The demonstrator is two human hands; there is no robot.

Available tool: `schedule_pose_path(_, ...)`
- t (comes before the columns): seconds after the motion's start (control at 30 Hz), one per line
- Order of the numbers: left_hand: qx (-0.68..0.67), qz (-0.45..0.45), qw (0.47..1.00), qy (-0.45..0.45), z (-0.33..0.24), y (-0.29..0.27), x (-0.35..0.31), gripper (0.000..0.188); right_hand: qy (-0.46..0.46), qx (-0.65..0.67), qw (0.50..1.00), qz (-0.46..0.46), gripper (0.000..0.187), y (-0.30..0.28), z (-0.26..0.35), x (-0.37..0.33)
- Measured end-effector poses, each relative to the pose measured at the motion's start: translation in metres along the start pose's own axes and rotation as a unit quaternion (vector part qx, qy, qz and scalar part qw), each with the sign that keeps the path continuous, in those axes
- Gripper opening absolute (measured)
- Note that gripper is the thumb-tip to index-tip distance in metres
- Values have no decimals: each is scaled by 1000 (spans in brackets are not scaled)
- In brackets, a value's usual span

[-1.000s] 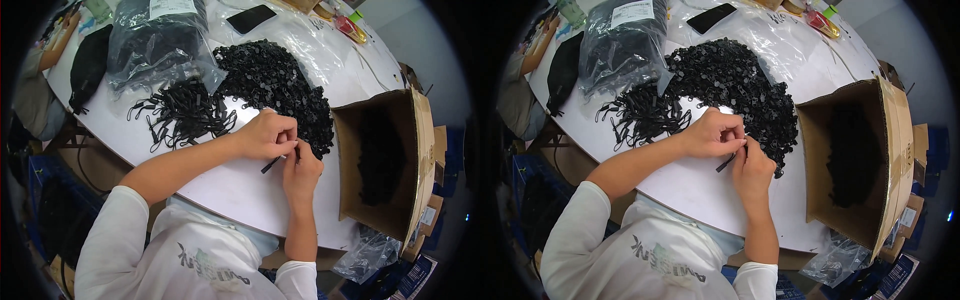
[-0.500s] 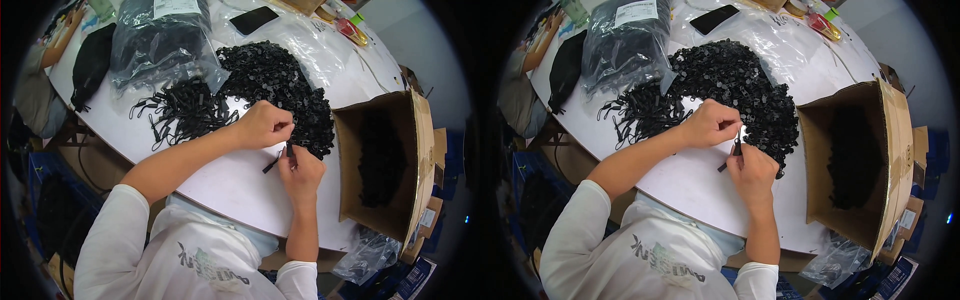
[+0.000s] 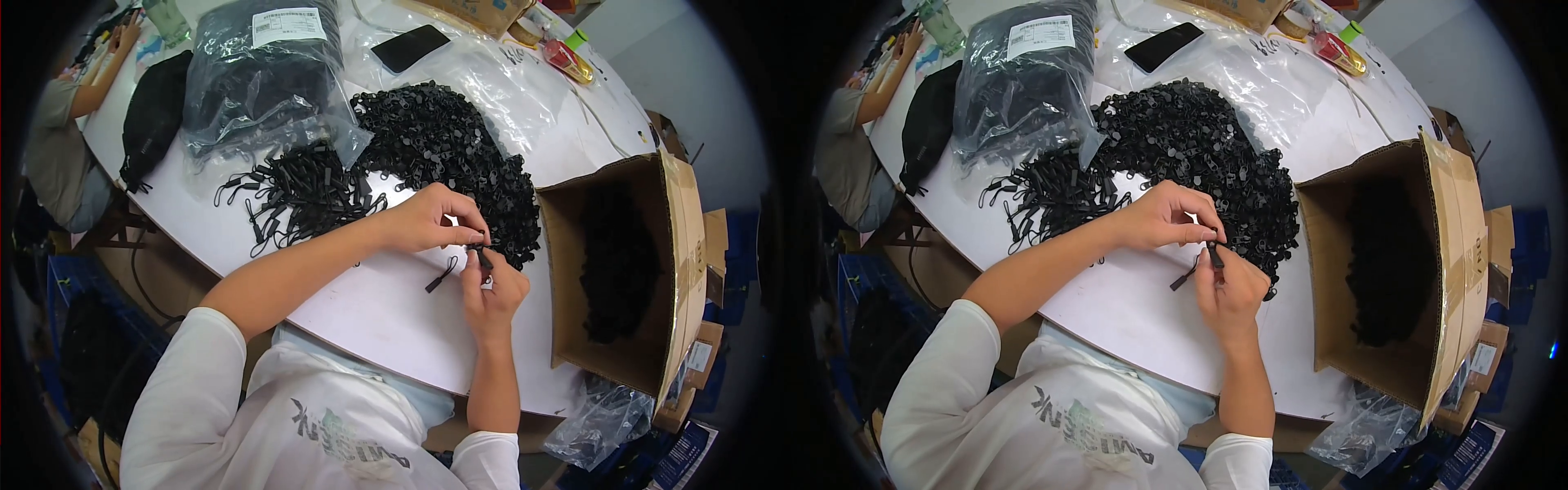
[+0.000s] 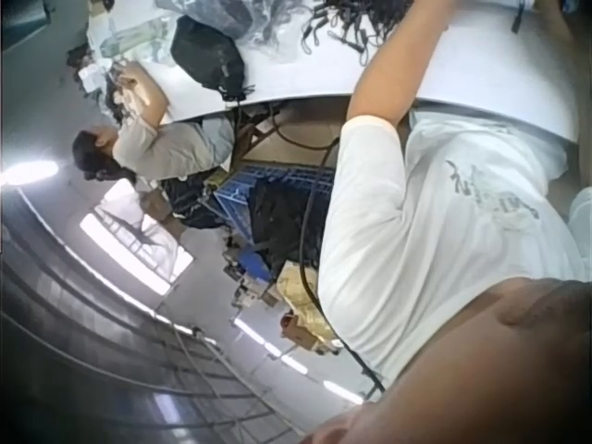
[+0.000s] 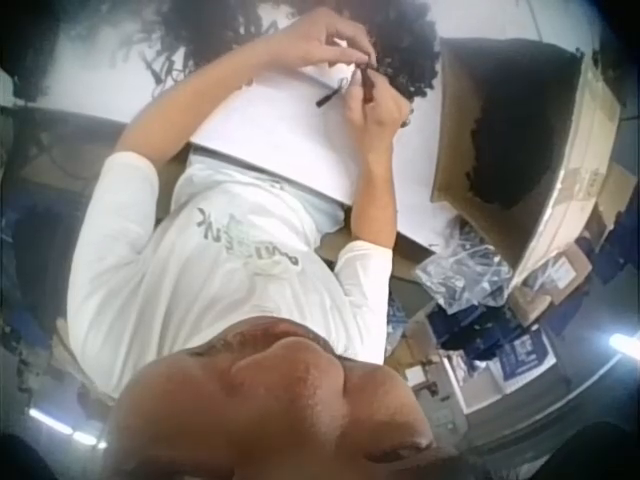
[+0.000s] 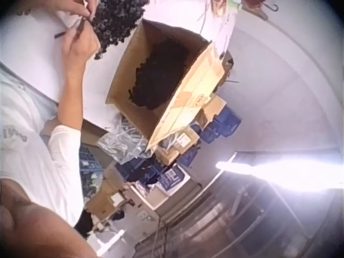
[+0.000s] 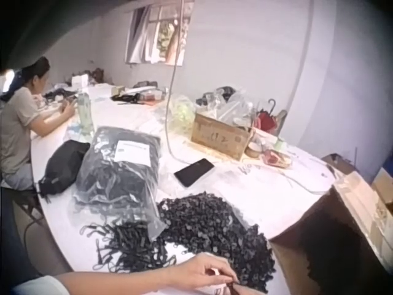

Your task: Assembling and sorting small black plastic garment tags at a workbench.

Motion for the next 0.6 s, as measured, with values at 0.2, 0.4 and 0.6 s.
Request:
schedule_pose_path(0.2,282,-66,949,127,-12,3,-4,14,3,-29,1000,-8,6,-1,1,3)
schedule_pose_path(0.4,392,-77,887,231,-9,7,-7,20,75,-70,991,87,8,6,-5,4)
schedule_pose_path(0.6,334,-72,924,169,-15,14,-10,17,81,-105,982,134,9,7,-15,0)
Point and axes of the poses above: each hand's wrist, its own x-axis towards the middle knuckle, its own y-axis out of the palm, z = x × y, the point moved 5 cm from there along x, towards the middle knuckle, and after that the axes turned 8 degrees about -y, right-handed, at the moved point
